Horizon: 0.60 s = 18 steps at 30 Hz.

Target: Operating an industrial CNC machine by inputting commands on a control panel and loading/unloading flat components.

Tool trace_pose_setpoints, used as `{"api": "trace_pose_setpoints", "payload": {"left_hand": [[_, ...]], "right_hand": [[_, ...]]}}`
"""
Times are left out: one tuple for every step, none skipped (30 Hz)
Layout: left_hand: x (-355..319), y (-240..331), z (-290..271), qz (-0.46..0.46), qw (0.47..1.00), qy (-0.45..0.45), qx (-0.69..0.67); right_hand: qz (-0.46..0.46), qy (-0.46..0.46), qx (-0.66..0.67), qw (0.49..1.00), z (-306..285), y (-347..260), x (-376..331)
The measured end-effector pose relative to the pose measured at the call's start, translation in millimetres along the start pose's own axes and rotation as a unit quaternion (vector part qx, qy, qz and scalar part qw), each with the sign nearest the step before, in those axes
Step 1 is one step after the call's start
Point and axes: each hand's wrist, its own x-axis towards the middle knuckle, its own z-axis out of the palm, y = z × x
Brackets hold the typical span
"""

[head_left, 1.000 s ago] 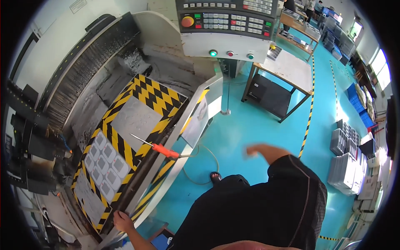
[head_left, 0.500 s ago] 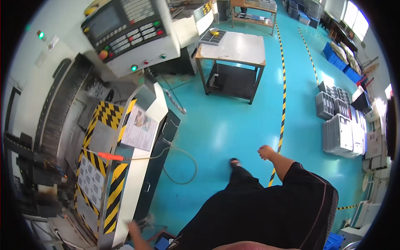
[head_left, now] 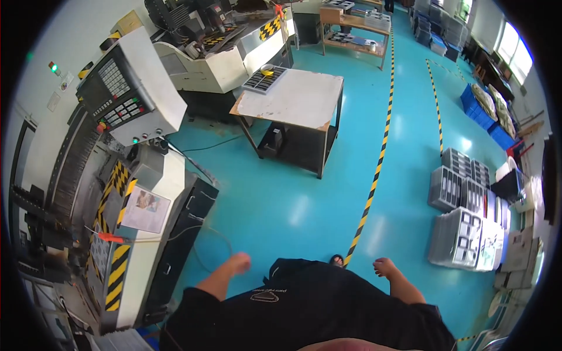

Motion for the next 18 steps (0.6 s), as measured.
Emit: {"api": "trace_pose_setpoints", "payload": {"left_hand": [[14.9,49.6,17.8,0.027,0.999,0.041,-0.016],[25.5,94.3,41.9,0.052,0.995,0.083,-0.029],[31.1,131.7,68.5,0.053,0.998,0.034,0.012],[38.4,161.9,96.0,0.054,0.997,-0.014,0.050],[51.5,183.4,125.7,0.051,0.992,-0.058,0.095],[65.0,196.5,151.7,0.051,0.984,-0.101,0.137],[88.9,199.3,167.9,0.060,0.983,-0.089,0.149],[115.6,210.9,179.8,0.070,0.981,-0.080,0.161],[122.9,242.8,176.9,0.074,0.982,-0.081,0.151],[118.6,276.7,163.0,0.005,0.981,-0.108,0.159],[112.2,299.4,151.9,-0.064,0.975,-0.135,0.163],[139.4,303.6,135.6,-0.080,0.966,-0.135,0.204],[172.1,309.3,118.0,-0.098,0.953,-0.137,0.253],[192.0,336.1,95.1,-0.058,0.948,-0.117,0.291],[205.4,364.7,84.2,-0.021,0.940,-0.100,0.326],[214.7,390.7,82.3,-0.019,0.933,-0.078,0.351],[228.4,437.9,66.8,-0.015,0.921,-0.057,0.386],[237.5,488.5,64.0,0.047,0.924,-0.061,0.375]], "right_hand": [[0.027,0.047,0.119,0.991,-35.2,9.3,-2.8],[0.054,0.093,0.238,0.965,-61.9,12.1,-1.3],[0.055,0.091,0.236,0.966,-83.2,13.9,4.0],[0.054,0.125,0.292,0.947,-103.1,24.7,17.1],[0.052,0.158,0.348,0.923,-119.9,31.6,32.3],[0.057,0.149,0.378,0.912,-130.6,31.3,47.6],[0.061,0.139,0.406,0.901,-140.5,25.5,62.1],[0.072,0.111,0.392,0.910,-150.9,20.9,75.6],[0.081,0.087,0.376,0.919,-156.3,16.5,92.6],[0.060,0.068,0.322,0.942,-156.6,10.6,109.8],[0.039,0.046,0.263,0.963,-163.4,8.1,125.3],[0.040,0.044,0.252,0.966,-186.2,21.7,141.0],[0.020,0.054,0.218,0.974,-198.2,13.9,159.0],[-0.005,0.076,0.188,0.979,-218.9,8.3,187.8],[-0.026,0.095,0.156,0.983,-237.5,7.3,207.1],[-0.050,0.100,0.112,0.987,-254.1,8.8,221.4],[-0.071,0.109,0.078,0.988,-265.0,7.0,233.1],[-0.088,0.120,0.040,0.988,-277.2,7.2,247.3]]}}
